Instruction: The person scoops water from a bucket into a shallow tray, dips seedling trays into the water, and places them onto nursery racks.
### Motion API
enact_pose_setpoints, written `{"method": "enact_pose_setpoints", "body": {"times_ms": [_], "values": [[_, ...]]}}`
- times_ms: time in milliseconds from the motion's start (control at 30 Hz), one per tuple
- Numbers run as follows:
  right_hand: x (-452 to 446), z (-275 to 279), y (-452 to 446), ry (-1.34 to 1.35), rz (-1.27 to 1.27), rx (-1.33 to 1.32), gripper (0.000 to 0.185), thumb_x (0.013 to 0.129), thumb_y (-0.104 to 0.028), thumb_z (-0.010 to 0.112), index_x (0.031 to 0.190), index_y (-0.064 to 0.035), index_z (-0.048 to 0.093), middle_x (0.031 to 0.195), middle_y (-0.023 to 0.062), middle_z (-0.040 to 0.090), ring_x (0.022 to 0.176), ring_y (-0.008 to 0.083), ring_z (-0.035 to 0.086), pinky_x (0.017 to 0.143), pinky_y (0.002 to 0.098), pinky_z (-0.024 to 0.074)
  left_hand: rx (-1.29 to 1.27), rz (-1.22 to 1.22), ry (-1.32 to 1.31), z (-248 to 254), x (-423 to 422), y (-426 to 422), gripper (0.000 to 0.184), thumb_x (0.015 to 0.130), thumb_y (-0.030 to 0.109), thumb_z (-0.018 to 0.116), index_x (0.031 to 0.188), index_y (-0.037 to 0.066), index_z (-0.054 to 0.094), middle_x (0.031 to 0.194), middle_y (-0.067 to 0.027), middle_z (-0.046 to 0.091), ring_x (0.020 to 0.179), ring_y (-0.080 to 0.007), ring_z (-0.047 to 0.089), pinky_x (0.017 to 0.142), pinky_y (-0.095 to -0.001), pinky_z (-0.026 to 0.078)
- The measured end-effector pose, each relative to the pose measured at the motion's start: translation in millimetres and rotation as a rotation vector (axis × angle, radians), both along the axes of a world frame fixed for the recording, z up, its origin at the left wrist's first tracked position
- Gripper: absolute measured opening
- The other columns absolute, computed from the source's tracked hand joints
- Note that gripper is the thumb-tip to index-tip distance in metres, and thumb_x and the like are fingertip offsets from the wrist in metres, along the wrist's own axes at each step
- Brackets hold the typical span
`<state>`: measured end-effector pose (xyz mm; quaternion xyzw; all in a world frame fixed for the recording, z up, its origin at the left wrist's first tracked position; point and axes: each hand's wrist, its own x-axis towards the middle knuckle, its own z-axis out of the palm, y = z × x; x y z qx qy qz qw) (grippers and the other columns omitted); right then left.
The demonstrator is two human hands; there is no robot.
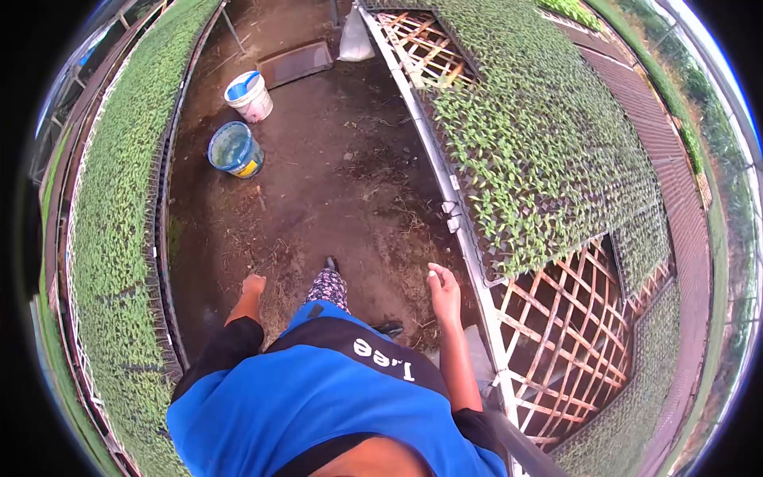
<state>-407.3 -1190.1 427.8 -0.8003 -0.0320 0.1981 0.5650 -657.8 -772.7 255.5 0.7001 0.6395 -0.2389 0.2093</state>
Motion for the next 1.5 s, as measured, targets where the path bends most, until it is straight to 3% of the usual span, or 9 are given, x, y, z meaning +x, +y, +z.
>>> {"method": "enact_pose_setpoints", "body": {"times_ms": [333,700,800,1033,1133,1233,1300,1400,1500], "values": [[71.2,5.8,282.8,0.11,0.498,-0.021,0.028,0.081,-0.023,0.049,0.104,-0.0084,0.053,0.084,-0.0018,0.054,0.076,0.0075,0.049,0.062,0.0225,0.039,0.019,-0.139,-0.127,-50.5,-117.4,113.4,0.035,0.073,0.033,0.045,0.083,0.003,0.06,0.087,-0.0178,0.058,0.085,-0.0344,0.054,0.077,-0.0395,0.042],[146.5,7.2,446.2,0.185,0.589,-0.174,0.03,0.081,-0.025,0.048,0.106,-0.0092,0.052,0.089,-0.002,0.054,0.078,0.0072,0.049,0.064,0.0241,0.0389,0.223,0.254,-0.549,-0.9,-22.6,200.8,0.025,0.067,0.028,0.055,0.077,0.005,0.06,0.078,-0.0191,0.058,0.078,-0.0347,0.055,0.071,-0.0397,0.043],[183.7,-0.3,482.5,0.224,0.58,-0.187,0.03,0.081,-0.025,0.048,0.107,-0.0097,0.051,0.092,-0.0024,0.053,0.079,0.0073,0.049,0.064,0.0237,0.0387,0.162,0.121,-0.493,-42.9,-16.6,216.5,0.026,0.065,0.027,0.055,0.075,0.004,0.06,0.078,-0.0193,0.058,0.079,-0.0347,0.055,0.071,-0.0402,0.043],[332.7,-26.8,576.6,0.091,0.454,-0.199,0.03,0.08,-0.026,0.048,0.107,-0.0112,0.051,0.096,-0.0017,0.054,0.081,0.0089,0.05,0.065,0.0247,0.0386,0.106,0.338,-0.223,-71.7,35.4,260.2,0.034,0.071,0.031,0.041,0.076,0.004,0.06,0.082,-0.0202,0.056,0.08,-0.0357,0.054,0.073,-0.0391,0.043],[391.3,-25.0,651.7,0.049,0.481,-0.2,0.03,0.08,-0.026,0.048,0.107,-0.0108,0.051,0.096,-0.0014,0.054,0.082,0.0094,0.05,0.065,0.0254,0.0387,0.149,-0.068,-0.138,-131.9,45.9,303.3,0.033,0.073,0.028,0.04,0.077,0.002,0.059,0.08,-0.0186,0.057,0.076,-0.0349,0.055,0.07,-0.0394,0.044],[436.6,-43.0,744.8,-0.004,0.654,-0.154,0.031,0.081,-0.026,0.048,0.107,-0.0103,0.051,0.093,-0.0002,0.054,0.082,0.0094,0.05,0.066,0.0259,0.0388,0.072,0.452,-0.343,-92.8,133.5,377.7,0.031,0.073,0.028,0.042,0.08,0.003,0.06,0.079,-0.0154,0.059,0.075,-0.032,0.056,0.069,-0.0382,0.043],[452.7,-48.7,812.1,-0.043,0.795,-0.121,0.03,0.081,-0.025,0.048,0.107,-0.0103,0.051,0.091,0.0004,0.054,0.083,0.0098,0.049,0.067,0.0253,0.0389,0.147,0.445,-0.436,-56.0,194.3,426.4,0.029,0.073,0.028,0.045,0.076,0.003,0.06,0.076,-0.015,0.059,0.075,-0.0309,0.055,0.069,-0.0371,0.043],[463.3,-60.9,916.0,-0.08,0.987,-0.104,0.029,0.081,-0.022,0.048,0.107,-0.0096,0.051,0.094,0.0017,0.053,0.084,0.011,0.049,0.068,0.0259,0.0394,0.441,0.439,-0.664,-73.3,255.0,484.7,0.026,0.071,0.028,0.05,0.074,0.005,0.06,0.075,-0.015,0.058,0.077,-0.031,0.055,0.069,-0.0368,0.043],[479.6,-81.9,1005.8,-0.026,1.092,-0.105,0.03,0.08,-0.023,0.05,0.107,-0.0095,0.051,0.098,0.0022,0.052,0.086,0.0116,0.049,0.069,0.0265,0.0397,0.336,0.575,-0.685,-123.9,297.1,539.4,0.023,0.069,0.025,0.054,0.075,0.004,0.06,0.075,-0.015,0.059,0.077,-0.031,0.055,0.069,-0.0364,0.043]]}}
